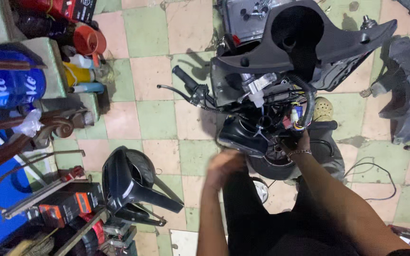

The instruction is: The person works on the front assembly of a motorcycle, installing the handlebar and headlight unit, routing and connecting wires, and tightening fasteners. They use a cordless impact driver, wrenches, and a screwdriver to secure components and adjust the wiring harness.

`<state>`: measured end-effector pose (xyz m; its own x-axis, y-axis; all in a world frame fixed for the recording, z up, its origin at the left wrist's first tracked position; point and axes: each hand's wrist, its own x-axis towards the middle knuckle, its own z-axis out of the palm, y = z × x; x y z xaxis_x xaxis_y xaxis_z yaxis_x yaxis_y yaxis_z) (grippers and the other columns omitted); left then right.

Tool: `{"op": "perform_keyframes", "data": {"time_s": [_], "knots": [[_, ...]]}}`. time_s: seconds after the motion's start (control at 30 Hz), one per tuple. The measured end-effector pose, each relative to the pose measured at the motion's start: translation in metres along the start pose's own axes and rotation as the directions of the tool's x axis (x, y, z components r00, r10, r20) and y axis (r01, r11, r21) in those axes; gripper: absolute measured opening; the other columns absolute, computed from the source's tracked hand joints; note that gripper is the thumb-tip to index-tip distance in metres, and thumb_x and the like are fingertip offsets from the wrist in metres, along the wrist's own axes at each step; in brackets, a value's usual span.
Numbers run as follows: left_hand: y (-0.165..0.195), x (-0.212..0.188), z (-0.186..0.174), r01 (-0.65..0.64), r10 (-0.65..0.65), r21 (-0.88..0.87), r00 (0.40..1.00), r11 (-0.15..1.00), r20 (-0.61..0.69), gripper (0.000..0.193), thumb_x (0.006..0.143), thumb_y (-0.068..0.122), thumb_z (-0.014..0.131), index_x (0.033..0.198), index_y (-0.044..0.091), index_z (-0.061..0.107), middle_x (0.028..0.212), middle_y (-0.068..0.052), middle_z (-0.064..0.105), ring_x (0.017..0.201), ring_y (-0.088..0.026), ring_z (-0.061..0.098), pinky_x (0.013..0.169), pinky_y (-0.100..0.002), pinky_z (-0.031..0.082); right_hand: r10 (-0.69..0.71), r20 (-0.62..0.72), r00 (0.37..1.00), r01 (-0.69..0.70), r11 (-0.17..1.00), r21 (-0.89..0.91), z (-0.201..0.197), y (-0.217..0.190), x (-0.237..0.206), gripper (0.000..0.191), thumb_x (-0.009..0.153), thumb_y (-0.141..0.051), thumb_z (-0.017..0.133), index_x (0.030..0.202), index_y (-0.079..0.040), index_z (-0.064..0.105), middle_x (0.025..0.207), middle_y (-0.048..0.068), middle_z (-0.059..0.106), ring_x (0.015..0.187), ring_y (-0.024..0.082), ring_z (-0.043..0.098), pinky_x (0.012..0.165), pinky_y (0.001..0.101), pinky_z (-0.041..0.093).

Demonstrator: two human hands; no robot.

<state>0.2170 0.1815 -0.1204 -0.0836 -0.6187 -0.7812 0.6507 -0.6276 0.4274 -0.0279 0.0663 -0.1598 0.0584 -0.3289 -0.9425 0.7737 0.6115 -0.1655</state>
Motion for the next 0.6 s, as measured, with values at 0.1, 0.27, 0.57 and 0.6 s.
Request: {"op": "perform_keyframes", "data": {"time_s": [0.1,0.27,0.57,0.6], "knots": [[0.043,0.053,-0.020,-0.346,0.327,-0.031,0.908,0.938,-0.260,0.032,0.098,0.029,0.068,0.107,-0.002,0.067,0.096,-0.011,0.070,0.087,-0.022,0.068,0.082,-0.035,0.056,0.005,0.013,1.000,-0.004,0.994,-0.110,0.006,-0.003,-0.010,0.041,0.096,-0.059,0.060,0.103,-0.020,0.070,0.099,0.004,0.072,0.091,0.027,0.070,0.083,0.0497,0.060],[0.083,0.137,0.011,-0.135,-0.061,-0.520,0.938,0.843,-0.342,0.020,0.091,0.030,0.065,0.098,0.012,0.064,0.091,-0.005,0.069,0.083,-0.022,0.067,0.079,-0.036,0.053,0.042,0.007,0.999,-0.041,0.995,-0.086,0.011,-0.011,-0.018,0.046,0.095,-0.060,0.057,0.107,-0.019,0.072,0.100,0.004,0.076,0.088,0.025,0.072,0.079,0.0459,0.059],[0.050,0.087,-0.002,-0.361,0.115,-0.605,0.907,0.710,-0.406,0.010,0.082,0.016,0.063,0.078,0.012,0.055,0.066,-0.006,0.056,0.061,-0.024,0.056,0.065,-0.040,0.050,0.182,0.086,0.980,-0.173,0.979,-0.107,-0.014,0.004,-0.043,0.049,0.094,-0.053,0.055,0.112,-0.011,0.074,0.100,0.009,0.076,0.087,0.029,0.071,0.081,0.0489,0.057],[0.040,0.064,-0.010,-0.418,0.102,-0.550,0.852,0.724,-0.513,0.008,0.080,0.017,0.060,0.078,0.013,0.054,0.065,-0.006,0.055,0.060,-0.024,0.055,0.064,-0.041,0.050,0.199,0.066,0.978,-0.191,0.975,-0.110,-0.016,0.008,-0.048,0.050,0.092,-0.052,0.055,0.110,-0.009,0.074,0.099,0.011,0.076,0.086,0.031,0.071,0.083,0.0494,0.058]]}}
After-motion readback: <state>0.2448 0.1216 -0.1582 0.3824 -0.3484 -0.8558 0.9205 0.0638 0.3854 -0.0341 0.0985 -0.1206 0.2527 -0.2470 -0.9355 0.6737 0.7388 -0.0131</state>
